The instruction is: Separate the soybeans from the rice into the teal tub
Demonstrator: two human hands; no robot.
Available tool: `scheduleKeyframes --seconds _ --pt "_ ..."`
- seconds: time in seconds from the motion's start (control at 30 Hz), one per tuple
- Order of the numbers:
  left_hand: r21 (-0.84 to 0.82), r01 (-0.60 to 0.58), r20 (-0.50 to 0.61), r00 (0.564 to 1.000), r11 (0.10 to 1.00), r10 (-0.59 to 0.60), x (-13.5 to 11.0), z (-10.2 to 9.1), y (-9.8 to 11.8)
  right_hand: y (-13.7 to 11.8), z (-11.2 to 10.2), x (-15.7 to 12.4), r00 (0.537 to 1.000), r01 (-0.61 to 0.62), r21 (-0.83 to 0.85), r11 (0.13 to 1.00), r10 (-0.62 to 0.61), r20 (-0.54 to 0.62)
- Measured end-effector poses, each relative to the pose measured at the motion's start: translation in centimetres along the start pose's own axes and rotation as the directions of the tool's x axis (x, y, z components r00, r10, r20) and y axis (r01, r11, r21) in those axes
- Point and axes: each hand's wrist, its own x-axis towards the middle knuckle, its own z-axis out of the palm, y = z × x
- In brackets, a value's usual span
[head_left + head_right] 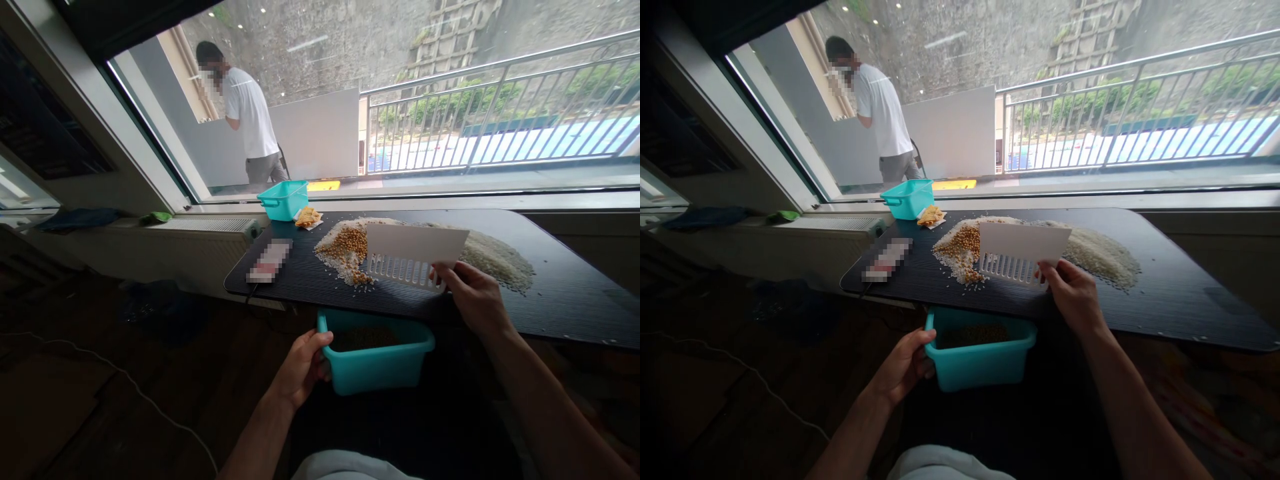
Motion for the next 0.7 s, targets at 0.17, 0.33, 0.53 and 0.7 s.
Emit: scheduleKeyframes --seconds 0.17,0.33,0.53,0.7 --pt "0.003 -0.010 0.004 1.000 1.000 0.010 0.00 -0.08 -0.07 0.25 -0.02 0.09 0.999 0.001 -0.016 1.000 -0.001 0.038" --pt "0.010 -0.010 0.005 1.000 1.000 0.010 0.03 -0.16 -0.09 -0.16 -0.13 -0.09 0.997 0.026 -0.024 0.999 -0.024 0.080" --pt "0.011 -0.008 0.001 1.000 1.000 0.008 -0.01 0.00 -0.06 0.03 0.13 0.04 0.996 0.019 0.013 1.000 -0.020 0.086" --pt "0.019 -0.006 -0.003 1.000 1.000 0.006 -0.14 0.12 0.07 0.34 0.25 0.07 0.990 0.015 0.040 0.999 -0.020 0.137"
